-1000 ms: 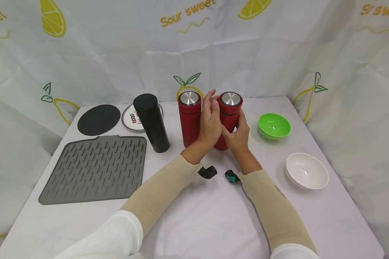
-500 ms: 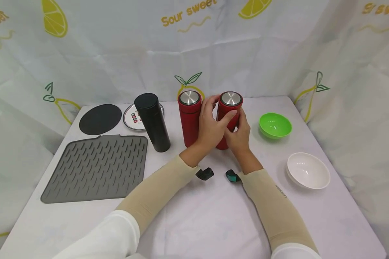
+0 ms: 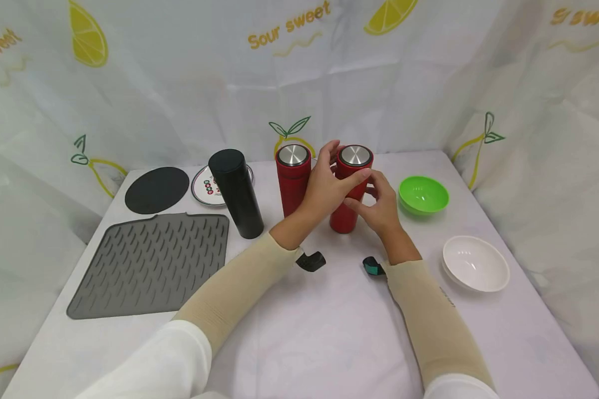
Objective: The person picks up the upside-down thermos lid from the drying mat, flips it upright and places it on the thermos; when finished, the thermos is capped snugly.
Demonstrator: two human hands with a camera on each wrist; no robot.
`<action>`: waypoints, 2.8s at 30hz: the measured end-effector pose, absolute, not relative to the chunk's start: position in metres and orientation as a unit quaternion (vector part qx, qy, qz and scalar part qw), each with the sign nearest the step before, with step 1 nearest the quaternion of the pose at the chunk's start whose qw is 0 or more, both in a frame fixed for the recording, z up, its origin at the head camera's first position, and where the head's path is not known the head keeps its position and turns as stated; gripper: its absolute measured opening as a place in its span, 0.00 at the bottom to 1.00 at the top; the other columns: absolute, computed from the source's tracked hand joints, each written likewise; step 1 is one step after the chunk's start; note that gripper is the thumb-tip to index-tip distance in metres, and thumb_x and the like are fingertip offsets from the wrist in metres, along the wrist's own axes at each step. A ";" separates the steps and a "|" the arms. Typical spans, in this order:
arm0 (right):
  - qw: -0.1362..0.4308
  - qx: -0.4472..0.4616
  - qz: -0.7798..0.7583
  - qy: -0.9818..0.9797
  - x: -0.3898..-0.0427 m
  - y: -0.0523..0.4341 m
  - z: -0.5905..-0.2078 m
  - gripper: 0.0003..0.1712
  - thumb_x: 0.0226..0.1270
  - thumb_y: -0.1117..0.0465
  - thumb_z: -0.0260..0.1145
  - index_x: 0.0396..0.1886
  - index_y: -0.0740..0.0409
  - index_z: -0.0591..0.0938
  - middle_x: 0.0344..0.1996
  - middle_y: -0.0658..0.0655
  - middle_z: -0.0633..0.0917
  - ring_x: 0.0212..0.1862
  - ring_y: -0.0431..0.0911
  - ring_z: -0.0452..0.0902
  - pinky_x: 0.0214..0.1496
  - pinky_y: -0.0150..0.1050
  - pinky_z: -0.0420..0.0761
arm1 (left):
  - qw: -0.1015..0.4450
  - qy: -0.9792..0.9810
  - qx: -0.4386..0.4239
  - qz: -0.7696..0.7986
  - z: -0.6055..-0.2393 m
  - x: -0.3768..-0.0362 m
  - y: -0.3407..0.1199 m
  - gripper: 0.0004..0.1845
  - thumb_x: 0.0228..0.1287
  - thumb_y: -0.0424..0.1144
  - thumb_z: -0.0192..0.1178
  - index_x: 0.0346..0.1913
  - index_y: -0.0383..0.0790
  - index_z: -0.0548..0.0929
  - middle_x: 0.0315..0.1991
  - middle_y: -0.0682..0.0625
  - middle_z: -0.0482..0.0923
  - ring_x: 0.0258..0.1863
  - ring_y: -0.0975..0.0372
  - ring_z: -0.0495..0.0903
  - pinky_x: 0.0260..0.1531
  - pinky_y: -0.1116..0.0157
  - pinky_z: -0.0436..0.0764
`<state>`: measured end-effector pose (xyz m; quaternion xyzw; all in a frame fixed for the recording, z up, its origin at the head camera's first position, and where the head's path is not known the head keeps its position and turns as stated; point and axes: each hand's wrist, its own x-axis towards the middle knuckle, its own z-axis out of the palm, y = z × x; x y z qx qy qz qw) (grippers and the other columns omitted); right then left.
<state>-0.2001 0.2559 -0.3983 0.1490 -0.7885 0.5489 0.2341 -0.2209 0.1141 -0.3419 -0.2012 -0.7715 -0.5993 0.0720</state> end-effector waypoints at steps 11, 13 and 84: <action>0.174 0.110 0.569 -0.796 -0.221 0.280 -0.423 0.37 0.54 0.68 0.73 0.65 0.62 0.71 0.57 0.59 0.77 0.55 0.42 0.73 0.61 0.38 0.73 | 0.139 -0.745 -0.259 -0.599 -0.361 -0.219 0.118 0.35 0.73 0.49 0.53 0.74 0.40 0.53 0.63 0.48 0.64 0.60 0.69 0.63 0.60 0.71 0.65; 0.176 0.113 0.574 -0.792 -0.221 0.280 -0.425 0.37 0.53 0.69 0.73 0.64 0.62 0.71 0.57 0.59 0.77 0.54 0.41 0.73 0.59 0.36 0.73 | 0.136 -0.737 -0.272 -0.603 -0.364 -0.221 0.118 0.36 0.74 0.48 0.52 0.76 0.42 0.48 0.65 0.47 0.64 0.62 0.70 0.63 0.62 0.70 0.64; 0.188 0.119 0.554 -0.803 -0.214 0.268 -0.411 0.35 0.59 0.65 0.68 0.68 0.60 0.69 0.62 0.60 0.75 0.57 0.42 0.71 0.58 0.33 0.73 | 0.078 -0.745 -0.236 -0.620 -0.354 -0.233 0.121 0.40 0.62 0.46 0.67 0.74 0.42 0.59 0.65 0.52 0.62 0.58 0.69 0.65 0.55 0.74 0.69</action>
